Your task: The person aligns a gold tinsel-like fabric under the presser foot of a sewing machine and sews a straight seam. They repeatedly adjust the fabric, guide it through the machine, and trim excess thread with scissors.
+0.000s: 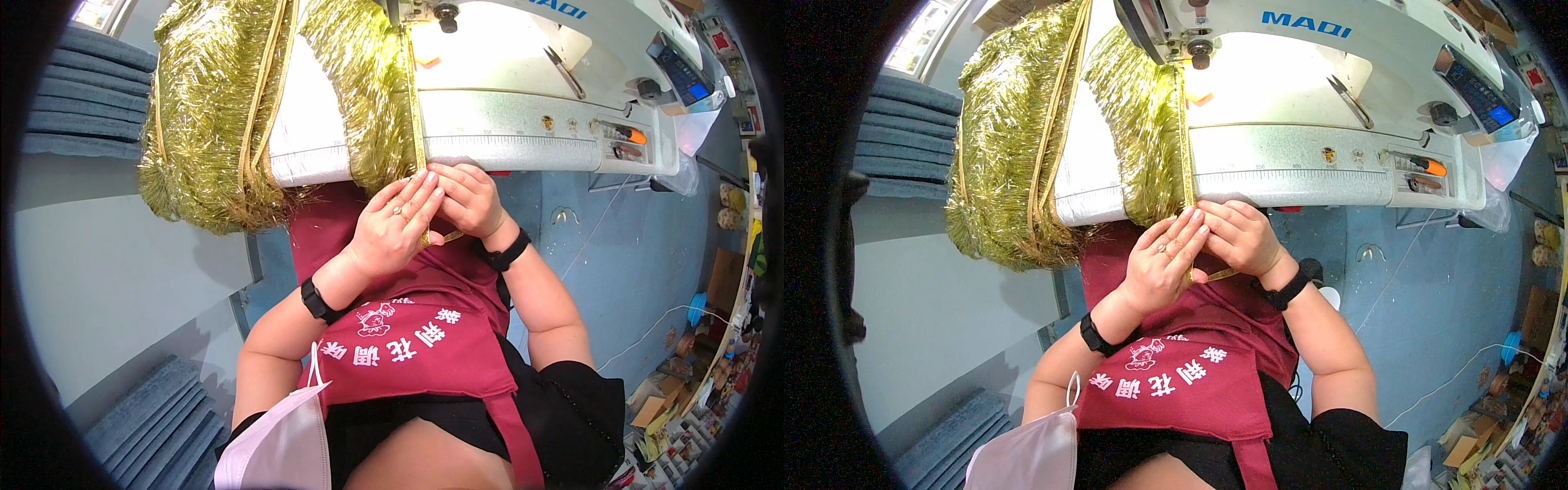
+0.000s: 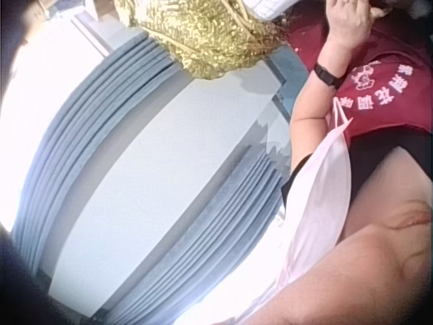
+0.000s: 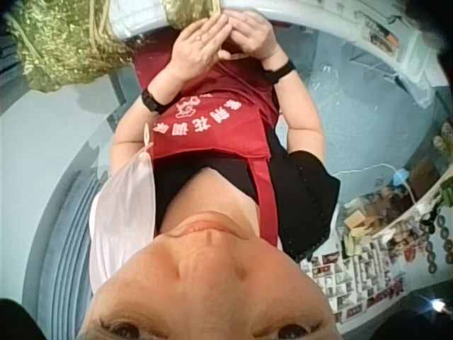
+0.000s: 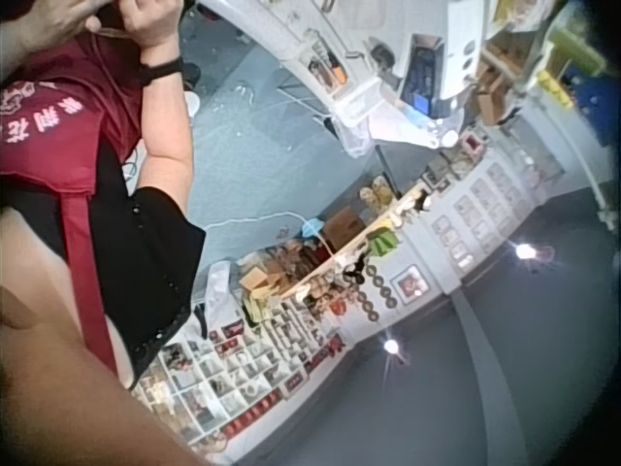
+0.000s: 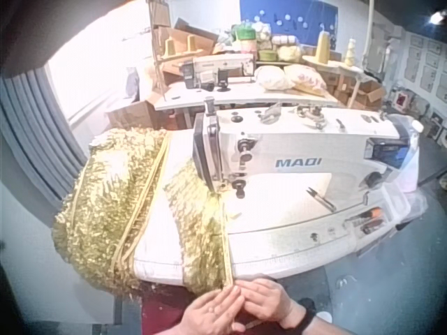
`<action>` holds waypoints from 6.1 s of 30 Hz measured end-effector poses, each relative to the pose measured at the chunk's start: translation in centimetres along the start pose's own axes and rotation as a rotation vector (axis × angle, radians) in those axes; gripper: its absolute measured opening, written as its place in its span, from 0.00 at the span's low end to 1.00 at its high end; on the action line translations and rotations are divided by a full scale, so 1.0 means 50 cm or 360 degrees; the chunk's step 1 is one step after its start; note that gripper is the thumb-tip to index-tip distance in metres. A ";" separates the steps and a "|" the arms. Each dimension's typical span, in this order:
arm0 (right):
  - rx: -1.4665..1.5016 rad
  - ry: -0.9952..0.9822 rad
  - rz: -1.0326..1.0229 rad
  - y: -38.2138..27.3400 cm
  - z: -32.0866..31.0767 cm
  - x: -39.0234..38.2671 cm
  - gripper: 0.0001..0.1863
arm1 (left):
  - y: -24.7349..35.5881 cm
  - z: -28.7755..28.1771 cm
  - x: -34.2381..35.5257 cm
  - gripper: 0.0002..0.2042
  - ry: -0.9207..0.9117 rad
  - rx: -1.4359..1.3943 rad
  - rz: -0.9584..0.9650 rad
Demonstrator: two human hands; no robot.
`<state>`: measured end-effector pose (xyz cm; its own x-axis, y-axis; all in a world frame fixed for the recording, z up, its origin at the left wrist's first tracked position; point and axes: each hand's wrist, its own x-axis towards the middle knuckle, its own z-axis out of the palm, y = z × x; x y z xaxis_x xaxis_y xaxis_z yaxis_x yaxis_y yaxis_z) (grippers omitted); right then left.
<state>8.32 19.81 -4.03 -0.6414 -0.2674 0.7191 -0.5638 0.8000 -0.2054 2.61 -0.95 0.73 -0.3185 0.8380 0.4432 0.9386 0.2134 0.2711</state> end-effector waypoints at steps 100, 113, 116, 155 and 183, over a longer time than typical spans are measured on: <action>0.0138 -0.0034 0.0109 -0.039 -0.025 0.088 0.21 | -0.187 -0.123 0.215 0.22 -0.0391 0.0659 0.0220; -0.0012 0.0038 0.0097 -0.044 -0.017 0.045 0.13 | -0.039 -0.033 0.034 0.25 0.0008 -0.0147 0.0038; 0.0051 0.0049 0.0151 -0.040 -0.009 0.032 0.13 | -0.002 -0.018 0.014 0.27 0.0022 -0.0145 0.0051; 0.0000 0.0034 0.0103 -0.022 0.000 0.017 0.12 | -0.017 0.004 -0.006 0.28 0.0006 0.0060 0.0087; 0.0046 0.0048 0.0098 -0.015 0.000 0.004 0.12 | 0.003 0.010 0.002 0.27 0.0005 -0.0041 0.0036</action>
<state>8.62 19.15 -3.71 -0.6596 -0.2018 0.7240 -0.5390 0.7984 -0.2684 2.77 -0.58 0.41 -0.2975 0.8407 0.4524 0.9420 0.1813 0.2825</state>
